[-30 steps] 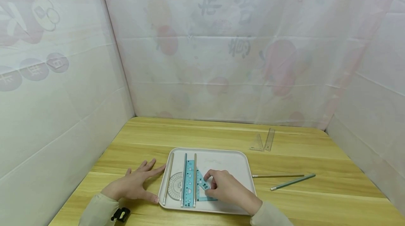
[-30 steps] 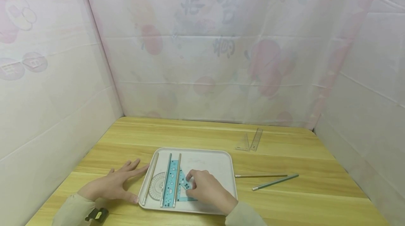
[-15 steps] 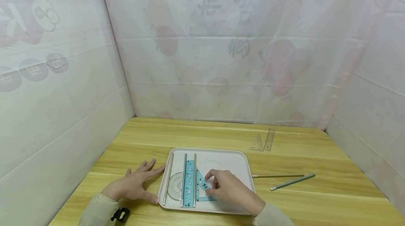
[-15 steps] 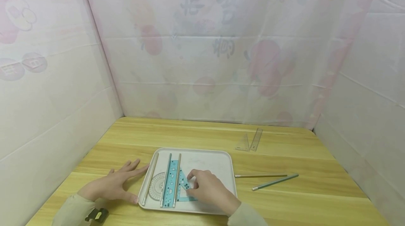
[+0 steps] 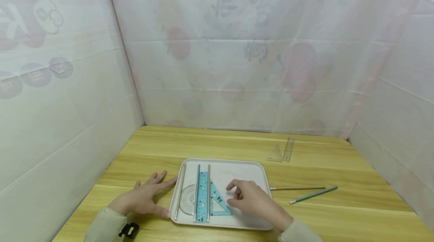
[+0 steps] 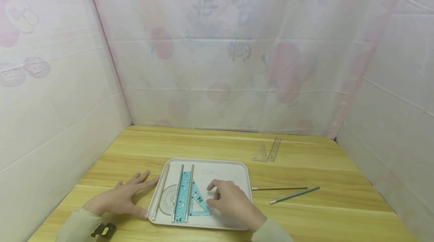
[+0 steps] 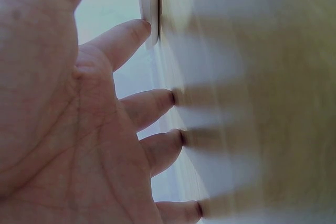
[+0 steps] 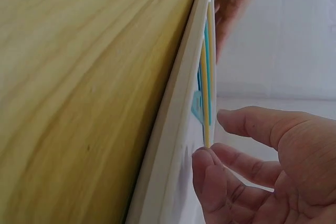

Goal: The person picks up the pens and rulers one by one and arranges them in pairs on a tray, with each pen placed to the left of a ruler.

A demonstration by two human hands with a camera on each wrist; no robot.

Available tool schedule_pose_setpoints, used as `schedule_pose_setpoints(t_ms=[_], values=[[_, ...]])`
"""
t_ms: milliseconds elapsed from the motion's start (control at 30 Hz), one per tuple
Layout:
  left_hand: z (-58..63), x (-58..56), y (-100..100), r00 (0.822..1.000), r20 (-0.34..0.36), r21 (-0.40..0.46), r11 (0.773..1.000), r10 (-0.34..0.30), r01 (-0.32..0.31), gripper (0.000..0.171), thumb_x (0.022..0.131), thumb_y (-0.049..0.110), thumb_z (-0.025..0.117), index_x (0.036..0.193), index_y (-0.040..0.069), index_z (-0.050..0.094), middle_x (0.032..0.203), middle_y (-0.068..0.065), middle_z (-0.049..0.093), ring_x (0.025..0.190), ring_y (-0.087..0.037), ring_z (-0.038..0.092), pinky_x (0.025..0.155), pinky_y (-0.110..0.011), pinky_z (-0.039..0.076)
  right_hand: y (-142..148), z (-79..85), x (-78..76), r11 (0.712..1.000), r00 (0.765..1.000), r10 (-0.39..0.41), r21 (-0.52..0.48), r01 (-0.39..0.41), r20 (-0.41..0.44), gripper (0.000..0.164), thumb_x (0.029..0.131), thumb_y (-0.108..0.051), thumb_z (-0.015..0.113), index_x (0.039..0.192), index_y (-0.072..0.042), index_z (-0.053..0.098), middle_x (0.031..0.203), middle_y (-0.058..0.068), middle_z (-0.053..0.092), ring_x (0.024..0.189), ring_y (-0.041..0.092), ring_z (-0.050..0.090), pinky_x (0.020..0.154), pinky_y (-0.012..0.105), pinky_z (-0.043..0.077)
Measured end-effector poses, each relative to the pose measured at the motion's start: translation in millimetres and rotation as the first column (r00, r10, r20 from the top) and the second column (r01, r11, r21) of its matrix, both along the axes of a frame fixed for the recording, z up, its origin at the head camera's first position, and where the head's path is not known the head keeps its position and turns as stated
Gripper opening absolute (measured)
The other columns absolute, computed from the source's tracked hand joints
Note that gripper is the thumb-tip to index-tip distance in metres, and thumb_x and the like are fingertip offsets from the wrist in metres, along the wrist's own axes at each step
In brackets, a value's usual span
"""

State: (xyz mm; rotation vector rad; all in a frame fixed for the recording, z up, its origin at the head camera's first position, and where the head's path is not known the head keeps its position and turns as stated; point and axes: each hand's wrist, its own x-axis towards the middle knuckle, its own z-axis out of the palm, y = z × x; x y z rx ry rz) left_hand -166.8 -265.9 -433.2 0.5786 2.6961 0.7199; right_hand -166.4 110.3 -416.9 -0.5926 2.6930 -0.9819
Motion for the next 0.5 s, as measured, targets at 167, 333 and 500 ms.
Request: schedule_pose_setpoints(t_ms=[167,333,500], values=[[0.7,0.6,0.1,1.000,0.001,0.002,1.000,0.002,-0.002,0.110,0.077,0.057,0.092,0.168,0.027,0.038,0.176,-0.030,0.018,0.157,-0.069,0.011,0.107,-0.098,0.004,10.3,0.1,-0.8,1.000,1.000,0.002,-0.014,-0.002,-0.025,0.029,0.093,-0.021,0.082,0.117,-0.008,0.073,0.081,-0.003,0.064,0.067,0.009,0.056,0.057,0.022,0.046],[0.3,0.5,0.0,1.000,-0.001,0.001,1.000,-0.003,0.003,0.110,0.077,0.056,0.092,0.168,0.027,0.038,0.176,-0.031,0.018,0.157,-0.069,0.011,0.106,-0.099,0.005,22.0,-0.9,-2.4,1.000,0.999,-0.001,-0.028,0.000,-0.041,0.029,0.094,-0.020,0.082,0.117,-0.005,0.073,0.082,-0.002,0.064,0.065,0.008,0.057,0.055,0.022,0.048],[-0.3,0.2,-0.2,1.000,-0.002,0.001,1.000,-0.005,0.005,0.110,0.077,0.057,0.092,0.168,0.027,0.038,0.176,-0.031,0.018,0.157,-0.069,0.012,0.106,-0.099,0.005,33.1,0.5,-2.6,0.999,1.000,-0.027,-0.039,0.026,-0.015,0.029,0.095,-0.021,0.080,0.118,-0.004,0.072,0.083,-0.001,0.064,0.065,0.010,0.059,0.055,0.023,0.049]])
